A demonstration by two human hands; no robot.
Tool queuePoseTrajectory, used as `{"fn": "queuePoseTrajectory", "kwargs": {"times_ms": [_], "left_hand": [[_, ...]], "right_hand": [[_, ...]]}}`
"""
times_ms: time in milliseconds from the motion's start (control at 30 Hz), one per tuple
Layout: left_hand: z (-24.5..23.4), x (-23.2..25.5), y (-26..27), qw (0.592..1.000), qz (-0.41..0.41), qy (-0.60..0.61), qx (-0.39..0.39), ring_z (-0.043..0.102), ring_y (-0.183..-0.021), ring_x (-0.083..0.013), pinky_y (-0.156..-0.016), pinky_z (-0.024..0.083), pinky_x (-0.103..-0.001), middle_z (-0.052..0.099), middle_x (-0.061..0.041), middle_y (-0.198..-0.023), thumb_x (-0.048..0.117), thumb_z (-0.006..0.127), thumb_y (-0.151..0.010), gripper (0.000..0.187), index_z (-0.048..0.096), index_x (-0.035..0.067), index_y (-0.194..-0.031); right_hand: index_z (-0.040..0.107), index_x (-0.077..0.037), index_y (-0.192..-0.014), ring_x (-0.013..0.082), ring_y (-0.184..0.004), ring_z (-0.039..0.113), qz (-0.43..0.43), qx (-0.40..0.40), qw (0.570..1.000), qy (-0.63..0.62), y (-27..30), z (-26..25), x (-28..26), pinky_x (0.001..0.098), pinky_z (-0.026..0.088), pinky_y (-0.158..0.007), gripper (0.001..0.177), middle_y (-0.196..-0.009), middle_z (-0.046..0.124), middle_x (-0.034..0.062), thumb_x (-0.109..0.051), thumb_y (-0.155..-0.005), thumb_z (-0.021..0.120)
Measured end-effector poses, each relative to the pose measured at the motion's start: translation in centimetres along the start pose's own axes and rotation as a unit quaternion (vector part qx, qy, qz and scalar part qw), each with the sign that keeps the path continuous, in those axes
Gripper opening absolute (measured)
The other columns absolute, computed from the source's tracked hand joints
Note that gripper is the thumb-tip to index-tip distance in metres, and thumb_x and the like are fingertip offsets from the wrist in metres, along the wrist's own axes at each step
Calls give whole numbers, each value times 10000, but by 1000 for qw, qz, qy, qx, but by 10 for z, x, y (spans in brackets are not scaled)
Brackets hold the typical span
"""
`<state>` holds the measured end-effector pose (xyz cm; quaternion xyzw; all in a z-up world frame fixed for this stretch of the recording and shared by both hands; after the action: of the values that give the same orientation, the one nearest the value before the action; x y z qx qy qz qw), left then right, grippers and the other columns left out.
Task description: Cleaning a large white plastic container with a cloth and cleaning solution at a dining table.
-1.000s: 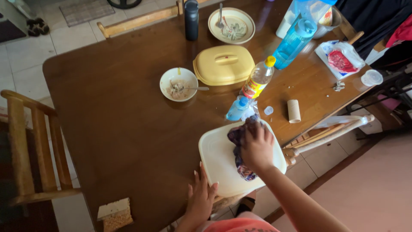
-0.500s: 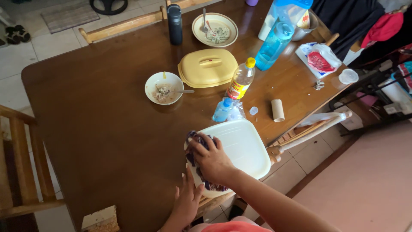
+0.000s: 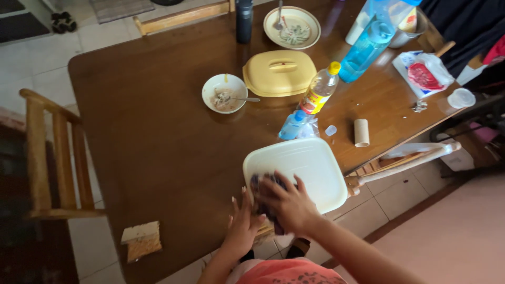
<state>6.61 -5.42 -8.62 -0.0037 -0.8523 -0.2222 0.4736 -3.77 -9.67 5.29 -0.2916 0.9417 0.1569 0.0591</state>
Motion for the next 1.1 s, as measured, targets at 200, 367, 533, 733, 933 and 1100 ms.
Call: {"fn": "queuePoseTrajectory", "kwargs": {"times_ms": [200, 367, 533, 733, 933, 1100], "left_hand": [[5, 6, -1, 999, 40, 1, 34, -50, -1574, -440, -1178, 144, -646, 35, -101, -1733, 530, 463, -996, 841, 35, 175, -1628], [4, 0, -11, 989, 90, 55, 107, -70, -1567, -498, -1257, 133, -537, 34, -175, -1743, 519, 290, -1073, 721, 157, 115, -1656], [-5, 16, -2, 993, 71, 4, 98, -21, -1558, -475, -1208, 191, -579, 66, -154, -1719, 524, 392, -1041, 807, 72, 73, -1630], [-21, 37, 7, 994, 21, -83, 73, 13, -1565, -448, -1140, 259, -658, 77, -124, -1714, 485, 433, -1027, 786, 69, 121, -1621], [-12, 13, -10, 993, 27, -77, 87, 5, -1546, -456, -1137, 245, -660, 45, -145, -1705, 459, 453, -1034, 763, 91, 122, -1616], [-26, 15, -16, 988, 89, -12, 129, 158, -1537, -480, -1166, 302, -585, 169, -156, -1710, 325, 485, -1036, 634, 264, 135, -1598]], "right_hand": [[528, -246, -1475, 427, -1475, 209, 27, 145, 988, 40, -40, -11, 16, 666, 255, -1115, 649, -1603, 303, 62, -202, -841, 661], [564, -211, -1440, 420, -1459, 201, 4, 122, 993, -2, 0, 11, 7, 663, 250, -1098, 702, -1618, 296, 63, -221, -749, 687], [644, -264, -1386, 388, -1476, 213, -15, 88, 996, 9, -7, 3, 5, 676, 232, -1105, 615, -1607, 337, 36, -216, -775, 700], [661, -252, -1336, 389, -1462, 256, -21, 105, 994, 10, -38, -8, 15, 663, 243, -1115, 560, -1559, 376, 50, -212, -782, 726], [678, -205, -1298, 413, -1404, 335, -30, 211, 974, -79, -36, -30, 22, 573, 303, -1114, 634, -1499, 442, 83, -176, -673, 777], [721, -184, -1166, 415, -1394, 376, -129, 201, 967, -90, -27, -22, 19, 535, 327, -1116, 545, -1471, 504, 69, -188, -630, 819]]}}
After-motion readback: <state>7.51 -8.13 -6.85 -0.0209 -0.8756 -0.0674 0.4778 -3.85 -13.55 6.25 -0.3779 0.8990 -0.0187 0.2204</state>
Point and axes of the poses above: each hand's wrist, its own y-axis away from the middle knuckle, its own z-axis out of the palm, x = y × z, the point moved 9 cm from there along -y, towards the middle knuckle
